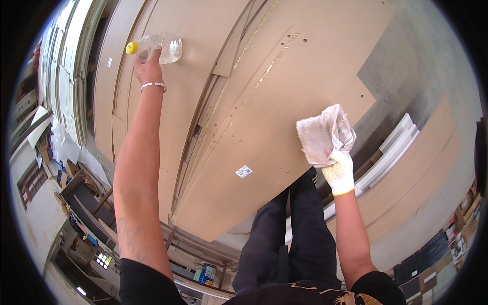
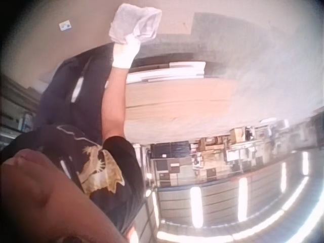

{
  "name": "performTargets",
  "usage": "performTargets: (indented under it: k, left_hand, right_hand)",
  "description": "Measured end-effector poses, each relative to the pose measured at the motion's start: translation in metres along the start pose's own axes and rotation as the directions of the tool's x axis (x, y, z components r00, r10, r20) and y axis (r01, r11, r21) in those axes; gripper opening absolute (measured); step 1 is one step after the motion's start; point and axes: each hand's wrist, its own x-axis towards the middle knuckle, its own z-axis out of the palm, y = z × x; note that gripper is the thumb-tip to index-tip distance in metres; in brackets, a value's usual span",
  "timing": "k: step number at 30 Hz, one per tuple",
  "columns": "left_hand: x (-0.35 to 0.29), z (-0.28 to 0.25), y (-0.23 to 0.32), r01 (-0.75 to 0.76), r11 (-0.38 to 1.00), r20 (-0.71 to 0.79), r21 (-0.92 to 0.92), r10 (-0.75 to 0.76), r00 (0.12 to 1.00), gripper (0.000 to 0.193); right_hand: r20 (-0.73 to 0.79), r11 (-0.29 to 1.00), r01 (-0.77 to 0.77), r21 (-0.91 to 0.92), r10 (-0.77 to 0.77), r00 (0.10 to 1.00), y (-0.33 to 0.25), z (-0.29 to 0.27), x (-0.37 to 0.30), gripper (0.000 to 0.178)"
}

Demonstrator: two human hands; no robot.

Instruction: The person wipes large flat wooden panels with a white cloth, occasionally picking up and moving panels to access others. They handle a plastic bottle with a yellow cap and a small white marker, placing them on the panels. The person repeatedly wipes different panels and repositions them on the floor.

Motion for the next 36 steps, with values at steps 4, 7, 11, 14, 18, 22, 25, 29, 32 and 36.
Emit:
performTargets:
  k: [4,7,11,14,18,22,25,29,32,36]
  left_hand:
    - [-0.031,0.008,0.035,-0.365,0.778,0.231,0.511,0.285,0.93,0.049]
    - [-0.083,0.019,0.059,-0.629,0.671,0.555,0.392,0.373,0.743,0.044]
    - [-0.15,0.049,0.093,-0.902,0.373,0.79,0.216,0.475,0.386,0.032]
    - [-0.189,0.07,0.12,-0.956,0.165,0.842,0.243,0.453,0.292,0.026]
    - [-0.235,0.078,0.144,-0.955,-0.113,0.907,0.273,0.36,0.217,0.018]
    - [-0.254,0.057,0.144,-0.942,-0.126,0.906,0.312,0.339,0.254,0.016]
    - [-0.244,0.042,0.132,-0.939,0.019,0.88,0.344,0.342,0.329,0.017]
    - [-0.228,0.029,0.109,-0.895,0.166,0.804,0.415,0.394,0.446,0.023]
    - [-0.213,0.02,0.091,-0.88,0.218,0.778,0.421,0.411,0.474,0.031]
    - [-0.188,0.004,0.059,-0.832,0.317,0.649,0.455,0.522,0.553,0.039]
  right_hand:
    - [0.076,0.976,-0.026,0.216,0.01,0.997,0.009,0.014,0.022,0.053]
    - [0.103,0.958,-0.043,0.284,0.014,0.995,0.007,0.028,0.036,0.051]
    - [0.153,0.965,-0.045,0.26,0.004,0.988,0.004,0.044,0.036,0.052]
    - [0.176,0.974,-0.021,0.225,-0.019,0.984,0.003,0.053,0.029,0.056]
    - [0.208,0.98,0.025,0.198,-0.067,0.976,0.003,0.059,0.022,0.061]
    - [0.21,0.979,0.05,0.196,-0.092,0.973,0.006,0.059,0.021,0.06]
    - [0.236,0.979,0.031,0.203,-0.079,0.969,0.013,0.06,0.022,0.059]
    - [0.289,0.96,-0.055,0.274,-0.028,0.957,0.026,0.077,0.019,0.057]
    - [0.352,0.897,-0.168,0.409,0.015,0.936,0.037,0.098,0.014,0.057]
    - [0.371,0.832,-0.263,0.489,0.074,0.926,0.047,0.111,0.009,0.057]
